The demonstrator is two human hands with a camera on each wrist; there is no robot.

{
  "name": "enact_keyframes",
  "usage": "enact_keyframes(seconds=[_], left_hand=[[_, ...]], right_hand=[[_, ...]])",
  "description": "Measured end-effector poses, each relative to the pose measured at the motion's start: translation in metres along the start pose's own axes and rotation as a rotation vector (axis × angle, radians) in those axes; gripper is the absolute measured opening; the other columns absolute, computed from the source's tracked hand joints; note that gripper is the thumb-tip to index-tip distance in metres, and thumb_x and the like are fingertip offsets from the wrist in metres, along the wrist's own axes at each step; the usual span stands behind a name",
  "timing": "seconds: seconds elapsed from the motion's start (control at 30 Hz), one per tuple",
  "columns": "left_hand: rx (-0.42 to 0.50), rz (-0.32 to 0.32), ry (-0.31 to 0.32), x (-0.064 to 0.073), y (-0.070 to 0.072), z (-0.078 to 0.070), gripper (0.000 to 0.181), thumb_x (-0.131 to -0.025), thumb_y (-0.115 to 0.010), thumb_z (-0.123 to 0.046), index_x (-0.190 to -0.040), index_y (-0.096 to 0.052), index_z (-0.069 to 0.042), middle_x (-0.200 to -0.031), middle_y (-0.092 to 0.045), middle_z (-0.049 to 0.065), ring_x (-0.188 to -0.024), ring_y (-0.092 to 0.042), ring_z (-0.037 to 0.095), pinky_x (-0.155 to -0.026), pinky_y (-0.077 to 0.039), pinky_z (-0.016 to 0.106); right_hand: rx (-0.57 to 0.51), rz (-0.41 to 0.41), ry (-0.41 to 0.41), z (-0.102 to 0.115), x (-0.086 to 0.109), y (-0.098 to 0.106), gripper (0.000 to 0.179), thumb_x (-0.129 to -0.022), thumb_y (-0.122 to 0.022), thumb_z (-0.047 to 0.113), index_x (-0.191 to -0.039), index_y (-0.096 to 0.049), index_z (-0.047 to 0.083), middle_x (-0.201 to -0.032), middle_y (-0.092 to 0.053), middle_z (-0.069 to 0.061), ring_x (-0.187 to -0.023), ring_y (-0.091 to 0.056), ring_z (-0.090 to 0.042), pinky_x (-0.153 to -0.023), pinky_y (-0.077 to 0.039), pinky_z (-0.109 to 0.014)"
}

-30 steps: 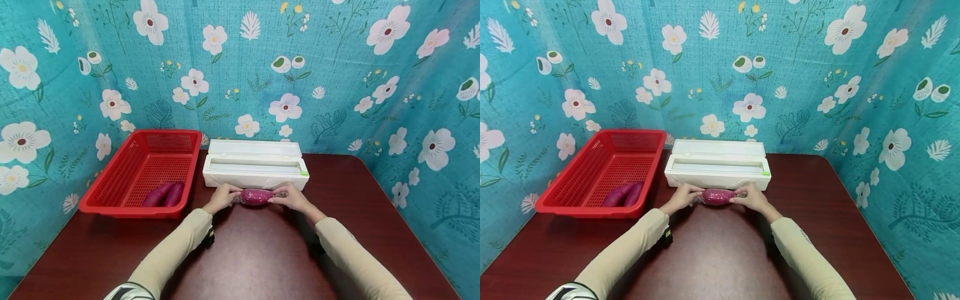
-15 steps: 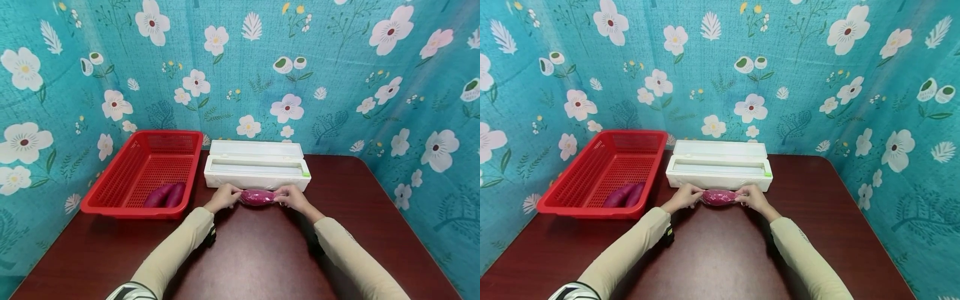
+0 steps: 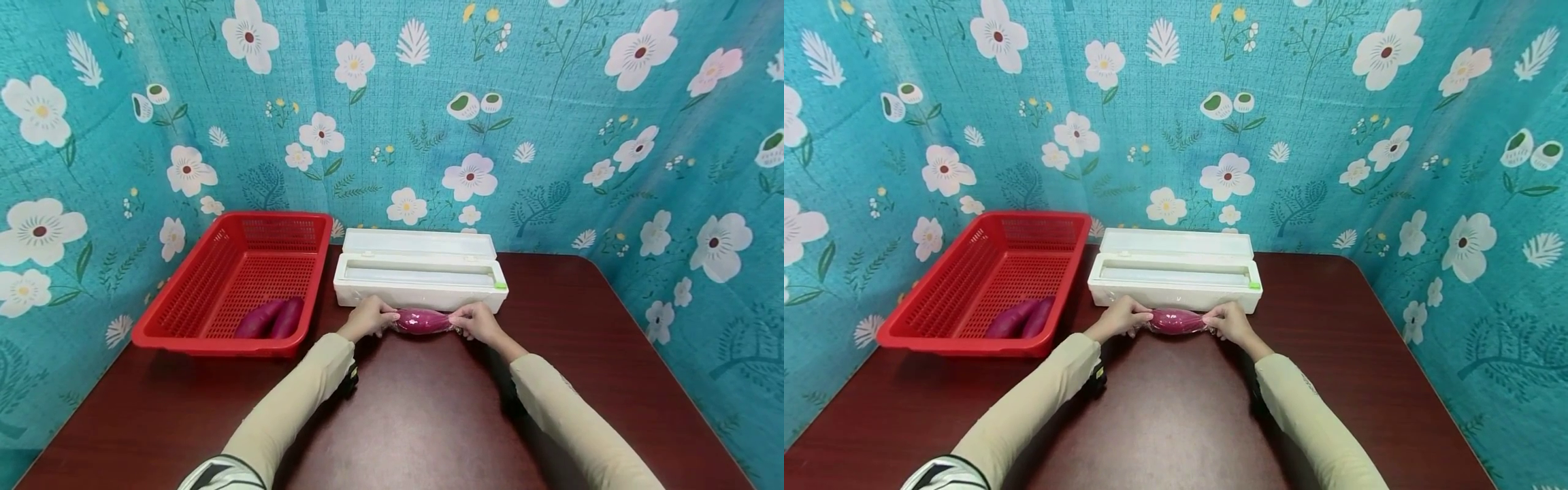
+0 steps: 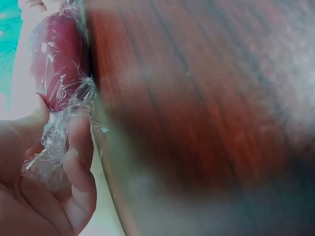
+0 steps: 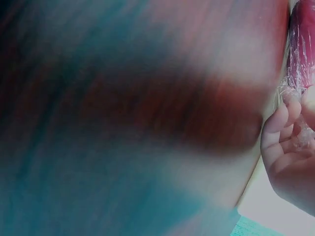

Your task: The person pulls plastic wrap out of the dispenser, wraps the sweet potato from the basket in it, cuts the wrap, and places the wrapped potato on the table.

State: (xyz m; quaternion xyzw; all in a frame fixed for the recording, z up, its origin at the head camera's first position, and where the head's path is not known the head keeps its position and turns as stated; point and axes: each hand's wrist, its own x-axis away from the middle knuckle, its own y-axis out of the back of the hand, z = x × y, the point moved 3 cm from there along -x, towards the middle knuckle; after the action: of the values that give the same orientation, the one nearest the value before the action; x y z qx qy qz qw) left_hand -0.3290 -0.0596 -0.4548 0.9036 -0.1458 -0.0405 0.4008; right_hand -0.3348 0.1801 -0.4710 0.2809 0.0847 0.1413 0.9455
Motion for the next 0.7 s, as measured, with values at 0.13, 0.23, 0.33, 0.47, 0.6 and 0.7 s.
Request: enact_keyframes(seconds=[0.13, 0.23, 0.33, 0.47, 0.6, 0.7], left_hand=[[-0.02, -0.007, 0.031, -0.001, -0.001, -0.001, 0.021, -0.084, -0.061, -0.028, -0.097, -0.072, -0.015, -0.058, -0.062, 0.0, -0.04, -0.054, 0.008, -0.049, -0.042, 0.027], [-0.03, -0.009, 0.031, -0.001, 0.0, -0.004, 0.021, -0.084, -0.061, -0.026, -0.097, -0.071, -0.013, -0.06, -0.063, 0.001, -0.041, -0.055, 0.009, -0.051, -0.043, 0.027], [-0.047, 0.001, 0.03, 0.0, 0.0, -0.006, 0.02, -0.086, -0.06, -0.026, -0.095, -0.072, -0.013, -0.06, -0.063, 0.003, -0.044, -0.056, 0.011, -0.05, -0.042, 0.027], [-0.081, 0.021, 0.024, 0.0, 0.001, -0.009, 0.021, -0.087, -0.058, -0.027, -0.098, -0.07, -0.014, -0.059, -0.062, 0.006, -0.048, -0.059, 0.018, -0.045, -0.04, 0.027], [-0.097, 0.034, 0.011, 0.0, 0.002, -0.013, 0.03, -0.088, -0.057, -0.026, -0.111, -0.063, -0.009, -0.06, -0.062, 0.008, -0.05, -0.06, 0.022, -0.04, -0.039, 0.025], [-0.097, 0.033, 0.026, 0.001, 0.003, -0.015, 0.035, -0.087, -0.057, -0.026, -0.114, -0.057, -0.005, -0.062, -0.062, 0.008, -0.05, -0.06, 0.022, -0.038, -0.039, 0.025]], right_hand=[[-0.002, 0.01, -0.038, -0.001, -0.001, 0.0, 0.014, -0.082, -0.062, 0.003, -0.082, -0.066, -0.01, -0.054, -0.054, -0.006, -0.043, -0.048, -0.012, -0.04, -0.045, -0.029], [0.007, 0.013, -0.048, -0.001, -0.002, 0.001, 0.015, -0.083, -0.061, 0.005, -0.083, -0.066, -0.009, -0.055, -0.054, -0.004, -0.043, -0.048, -0.012, -0.04, -0.045, -0.029], [0.004, 0.032, -0.048, -0.002, -0.002, 0.002, 0.015, -0.084, -0.061, 0.006, -0.084, -0.066, -0.008, -0.056, -0.055, -0.005, -0.043, -0.049, -0.014, -0.04, -0.045, -0.03], [-0.019, 0.079, -0.047, -0.002, -0.001, 0.002, 0.016, -0.085, -0.06, 0.008, -0.09, -0.066, -0.006, -0.059, -0.058, -0.007, -0.045, -0.051, -0.016, -0.04, -0.045, -0.031], [-0.048, 0.114, -0.052, 0.0, 0.0, 0.004, 0.022, -0.085, -0.058, 0.007, -0.1, -0.063, -0.008, -0.063, -0.06, -0.011, -0.048, -0.053, -0.017, -0.041, -0.046, -0.033], [-0.081, 0.129, -0.056, 0.003, 0.001, 0.005, 0.029, -0.086, -0.057, 0.008, -0.108, -0.058, -0.01, -0.067, -0.06, -0.014, -0.051, -0.055, -0.019, -0.042, -0.047, -0.034]])
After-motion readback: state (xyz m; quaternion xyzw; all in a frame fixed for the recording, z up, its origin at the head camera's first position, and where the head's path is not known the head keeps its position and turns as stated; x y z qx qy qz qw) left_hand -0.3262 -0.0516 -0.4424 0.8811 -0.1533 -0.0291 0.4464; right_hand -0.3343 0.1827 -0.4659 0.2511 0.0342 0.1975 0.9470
